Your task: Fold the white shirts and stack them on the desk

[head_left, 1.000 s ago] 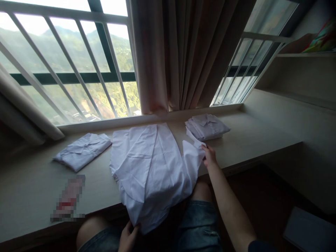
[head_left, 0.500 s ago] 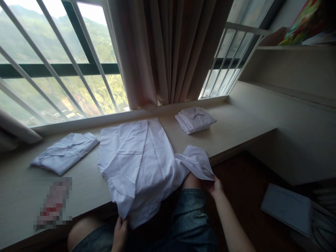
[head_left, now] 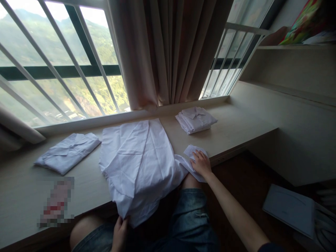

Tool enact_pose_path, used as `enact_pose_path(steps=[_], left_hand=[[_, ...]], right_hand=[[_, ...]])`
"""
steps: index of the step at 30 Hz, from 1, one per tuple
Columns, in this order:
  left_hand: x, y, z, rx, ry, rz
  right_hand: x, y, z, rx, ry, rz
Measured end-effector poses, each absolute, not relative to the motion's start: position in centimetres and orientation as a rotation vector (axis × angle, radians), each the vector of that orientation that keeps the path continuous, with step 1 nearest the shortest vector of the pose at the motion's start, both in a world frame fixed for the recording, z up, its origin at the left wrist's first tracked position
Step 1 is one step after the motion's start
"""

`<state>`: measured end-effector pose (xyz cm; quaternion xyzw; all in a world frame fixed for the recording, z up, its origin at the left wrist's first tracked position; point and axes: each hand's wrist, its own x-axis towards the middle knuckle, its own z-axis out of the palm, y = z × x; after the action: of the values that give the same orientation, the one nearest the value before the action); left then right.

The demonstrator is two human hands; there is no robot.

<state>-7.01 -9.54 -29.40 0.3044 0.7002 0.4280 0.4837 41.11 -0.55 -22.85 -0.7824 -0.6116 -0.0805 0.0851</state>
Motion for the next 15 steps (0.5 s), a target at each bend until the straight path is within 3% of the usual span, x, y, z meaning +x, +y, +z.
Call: enact_pose_path(steps=[5, 15], left_hand=[[-6.4, -9.5, -27.7, 0.718, 1.675, 1.001], [-6.3, -9.7, -27.5, 0.818, 1.721, 1.005]], right_hand=[[40.5, 2.1, -21.7, -2.537, -1.754, 0.103], [46.7, 2.4, -17.1, -2.315, -1.093, 0.171]])
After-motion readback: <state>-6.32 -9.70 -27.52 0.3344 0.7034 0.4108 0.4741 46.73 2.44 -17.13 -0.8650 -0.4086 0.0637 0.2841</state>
